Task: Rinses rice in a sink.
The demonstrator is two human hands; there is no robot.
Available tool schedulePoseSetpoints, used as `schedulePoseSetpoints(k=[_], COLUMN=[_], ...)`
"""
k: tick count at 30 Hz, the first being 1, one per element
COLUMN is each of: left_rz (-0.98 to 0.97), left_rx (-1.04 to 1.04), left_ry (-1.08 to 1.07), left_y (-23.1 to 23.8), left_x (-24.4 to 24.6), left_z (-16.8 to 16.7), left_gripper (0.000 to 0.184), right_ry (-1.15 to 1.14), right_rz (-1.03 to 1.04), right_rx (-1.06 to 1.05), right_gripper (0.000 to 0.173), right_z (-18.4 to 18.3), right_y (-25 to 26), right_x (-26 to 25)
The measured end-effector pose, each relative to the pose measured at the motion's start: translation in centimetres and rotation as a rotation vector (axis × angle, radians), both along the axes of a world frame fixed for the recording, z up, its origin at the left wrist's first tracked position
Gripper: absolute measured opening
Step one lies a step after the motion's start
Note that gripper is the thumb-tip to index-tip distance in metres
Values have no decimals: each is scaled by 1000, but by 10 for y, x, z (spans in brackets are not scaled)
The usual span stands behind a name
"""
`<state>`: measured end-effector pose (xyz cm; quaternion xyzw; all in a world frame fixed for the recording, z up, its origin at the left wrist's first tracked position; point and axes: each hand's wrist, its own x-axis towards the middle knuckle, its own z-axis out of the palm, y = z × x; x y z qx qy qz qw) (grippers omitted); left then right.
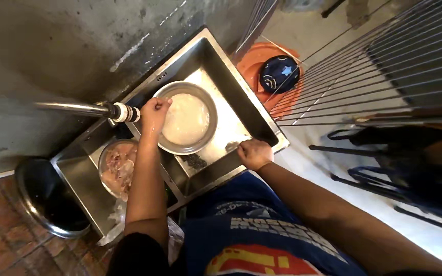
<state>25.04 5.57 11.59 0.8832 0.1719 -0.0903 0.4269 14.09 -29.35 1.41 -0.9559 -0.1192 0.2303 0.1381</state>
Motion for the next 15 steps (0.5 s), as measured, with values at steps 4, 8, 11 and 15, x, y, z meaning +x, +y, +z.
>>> schedulePoseSetpoints(k=[4,8,11,15], left_rz=[-62,-118,-191,-301], left_rx=[228,218,238,317], left_ry=[33,52,100,214], left_y=[-7,-12,-27,-64], left_x=[-9,-26,-58,-132], left_z=[6,4,-13,-43], left_gripper=[52,28,61,53], right_ry=[29,104,356,467], right_rz=[8,37,37,60], right_rx=[15,-24,-127,141], right_gripper=[42,40,40,30], right_z=[3,6,15,23], right_y=[-2,0,7,25], right_x=[1,4,19,43])
